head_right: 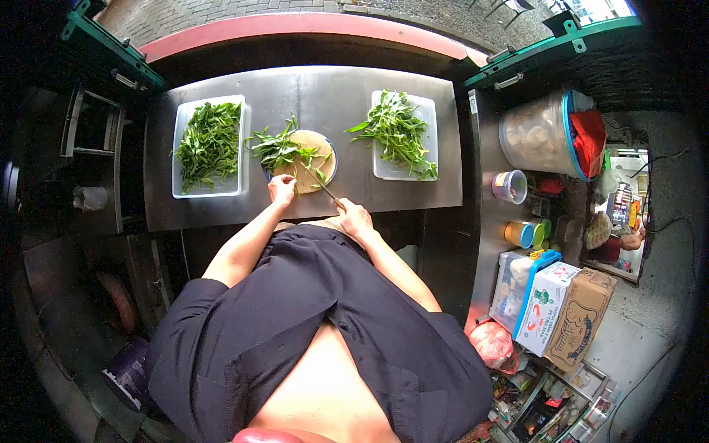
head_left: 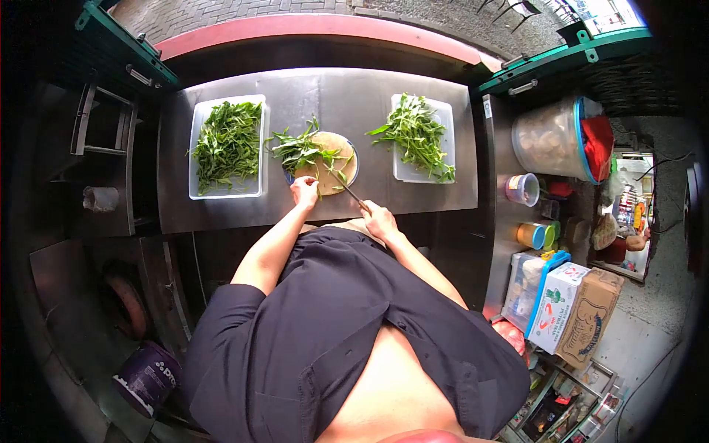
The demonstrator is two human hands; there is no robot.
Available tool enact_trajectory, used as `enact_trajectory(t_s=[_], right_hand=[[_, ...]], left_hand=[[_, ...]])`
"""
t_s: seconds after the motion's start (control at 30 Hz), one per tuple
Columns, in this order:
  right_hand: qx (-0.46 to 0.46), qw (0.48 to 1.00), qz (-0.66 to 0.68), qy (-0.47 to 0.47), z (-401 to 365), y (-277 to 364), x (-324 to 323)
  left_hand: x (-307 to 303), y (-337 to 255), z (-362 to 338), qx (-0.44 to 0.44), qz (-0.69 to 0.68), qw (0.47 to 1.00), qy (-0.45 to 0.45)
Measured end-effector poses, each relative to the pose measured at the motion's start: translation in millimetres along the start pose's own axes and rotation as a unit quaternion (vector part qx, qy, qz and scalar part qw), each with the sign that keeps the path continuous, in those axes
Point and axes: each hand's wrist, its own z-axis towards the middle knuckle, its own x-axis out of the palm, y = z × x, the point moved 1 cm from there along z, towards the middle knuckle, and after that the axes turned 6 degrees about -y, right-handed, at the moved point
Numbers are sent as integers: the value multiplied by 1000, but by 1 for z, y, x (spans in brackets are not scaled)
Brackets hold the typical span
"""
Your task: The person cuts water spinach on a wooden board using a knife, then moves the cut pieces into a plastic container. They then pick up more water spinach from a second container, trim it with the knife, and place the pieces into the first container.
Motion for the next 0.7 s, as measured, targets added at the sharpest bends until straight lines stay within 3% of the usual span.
enact_trajectory(t_s=[0.17,0.7], right_hand=[[12,999,-25,41,-2,9,15],[30,996,-37,73,-2,17,21]], left_hand=[[2,-2,1,41,49,998,-6],[8,0,5,11,69,997,-12]])
